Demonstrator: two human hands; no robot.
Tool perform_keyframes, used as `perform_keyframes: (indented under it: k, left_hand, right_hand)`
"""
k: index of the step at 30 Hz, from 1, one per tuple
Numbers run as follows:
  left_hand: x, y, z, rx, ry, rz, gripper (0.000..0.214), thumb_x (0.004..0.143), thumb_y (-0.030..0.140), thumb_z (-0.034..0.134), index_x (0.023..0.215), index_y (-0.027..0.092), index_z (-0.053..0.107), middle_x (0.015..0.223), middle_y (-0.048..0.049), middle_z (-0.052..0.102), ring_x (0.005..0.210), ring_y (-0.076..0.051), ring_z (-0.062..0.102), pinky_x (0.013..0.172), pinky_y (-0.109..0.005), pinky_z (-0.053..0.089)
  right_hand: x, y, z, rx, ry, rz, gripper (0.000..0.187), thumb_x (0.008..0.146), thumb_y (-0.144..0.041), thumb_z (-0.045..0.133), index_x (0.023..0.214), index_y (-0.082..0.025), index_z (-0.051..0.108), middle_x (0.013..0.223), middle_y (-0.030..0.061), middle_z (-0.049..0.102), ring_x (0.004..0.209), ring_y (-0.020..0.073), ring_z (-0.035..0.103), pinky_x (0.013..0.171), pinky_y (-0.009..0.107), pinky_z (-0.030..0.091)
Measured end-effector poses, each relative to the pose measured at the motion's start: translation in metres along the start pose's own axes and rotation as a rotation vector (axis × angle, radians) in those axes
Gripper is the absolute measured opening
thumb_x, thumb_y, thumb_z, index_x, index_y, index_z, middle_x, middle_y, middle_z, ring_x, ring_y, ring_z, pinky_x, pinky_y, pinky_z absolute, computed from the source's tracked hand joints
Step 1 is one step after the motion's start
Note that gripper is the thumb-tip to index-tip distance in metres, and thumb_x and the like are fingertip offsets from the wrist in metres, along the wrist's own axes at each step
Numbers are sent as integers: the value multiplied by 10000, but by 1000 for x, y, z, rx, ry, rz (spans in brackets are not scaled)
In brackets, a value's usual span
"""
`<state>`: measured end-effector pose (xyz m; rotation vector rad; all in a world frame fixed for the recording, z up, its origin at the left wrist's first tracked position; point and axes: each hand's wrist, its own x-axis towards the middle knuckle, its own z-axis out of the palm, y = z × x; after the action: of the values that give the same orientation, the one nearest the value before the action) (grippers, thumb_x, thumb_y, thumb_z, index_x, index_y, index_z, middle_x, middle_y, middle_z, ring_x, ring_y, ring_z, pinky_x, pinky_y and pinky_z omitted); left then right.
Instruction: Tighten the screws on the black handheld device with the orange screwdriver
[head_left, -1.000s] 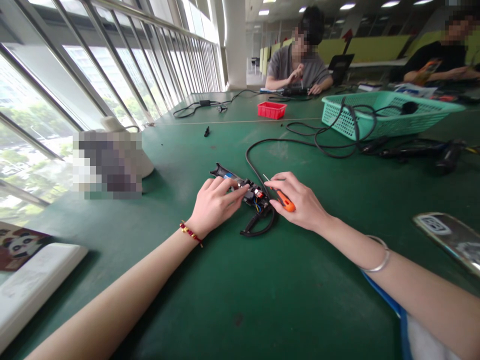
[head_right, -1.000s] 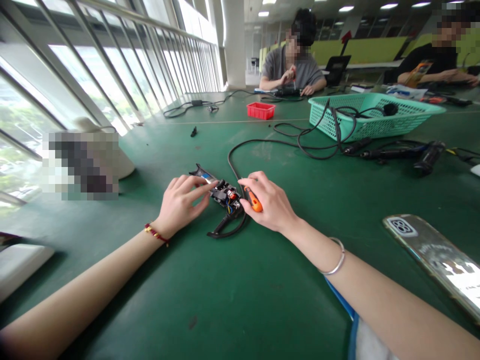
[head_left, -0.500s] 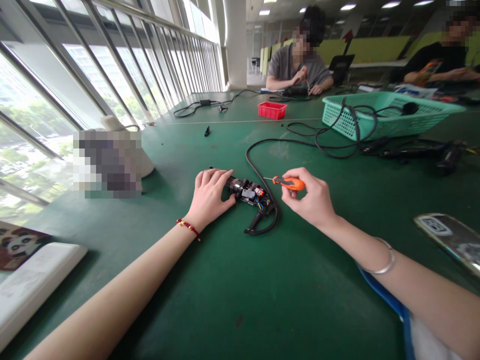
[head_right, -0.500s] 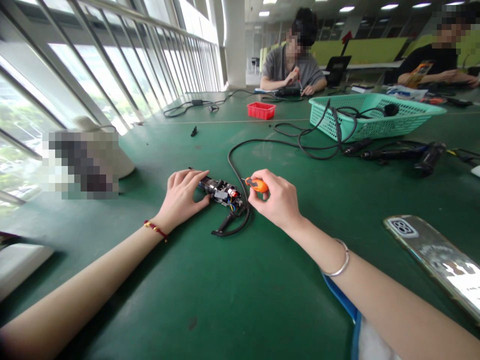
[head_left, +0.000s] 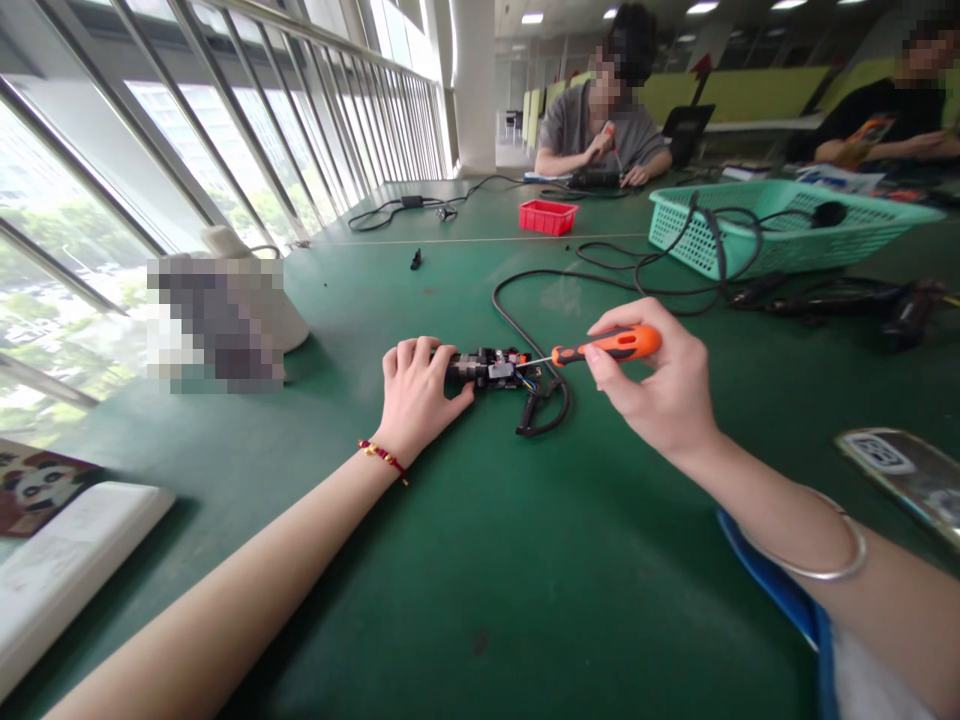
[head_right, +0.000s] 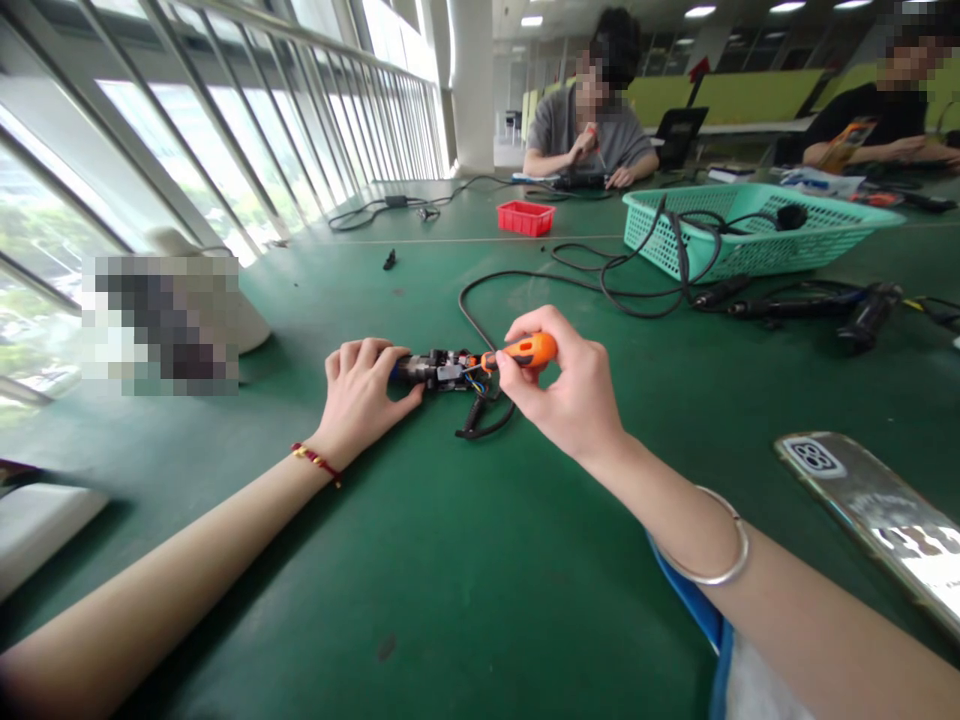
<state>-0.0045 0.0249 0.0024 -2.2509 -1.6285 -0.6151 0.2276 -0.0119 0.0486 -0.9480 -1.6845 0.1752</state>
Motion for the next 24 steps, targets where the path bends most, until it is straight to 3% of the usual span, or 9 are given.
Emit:
perform_keyframes:
  k: [10, 15, 19, 24]
  left_hand:
    - [-1, -1, 1, -24, -8, 11, 373, 790, 396, 508, 1095, 187, 552, 1104, -118, 518, 1051, -313, 406, 916, -456, 314]
    - [-1, -1, 1, -16, -11, 12, 371, 791, 399, 509, 1091, 185, 550, 1106, -113, 517, 1051, -307, 408, 921, -446, 316]
    - [-1, -2, 2, 0, -2, 12, 376, 792, 409, 512, 1090, 183, 551, 1105, -110, 521, 1049, -308, 414, 922, -444, 317]
    - [-1, 0, 2, 9, 10, 10, 369, 795, 405, 510, 1081, 176, 557, 1091, -117, 526, 1038, -311, 421, 913, -451, 321]
  right_hand:
    - [-2, 1, 2, -64, -44, 38, 73, 746, -244, 573, 783, -229, 511, 677, -27, 592, 567, 118, 571, 594, 238, 466]
    - [-3, 1, 3, -24, -57, 70, 97, 775, -294, 577, 763, -216, 520, 635, -41, 563, 484, 87, 521, 505, 206, 422]
    - [1, 0, -1, -111, -76, 71, 222, 821, -401, 526, 725, -204, 562, 561, -31, 536, 473, 92, 481, 478, 216, 372]
    - [28, -2, -11, -272, -201, 63, 74, 757, -259, 561, 763, -198, 602, 623, -18, 593, 529, 107, 525, 509, 228, 387]
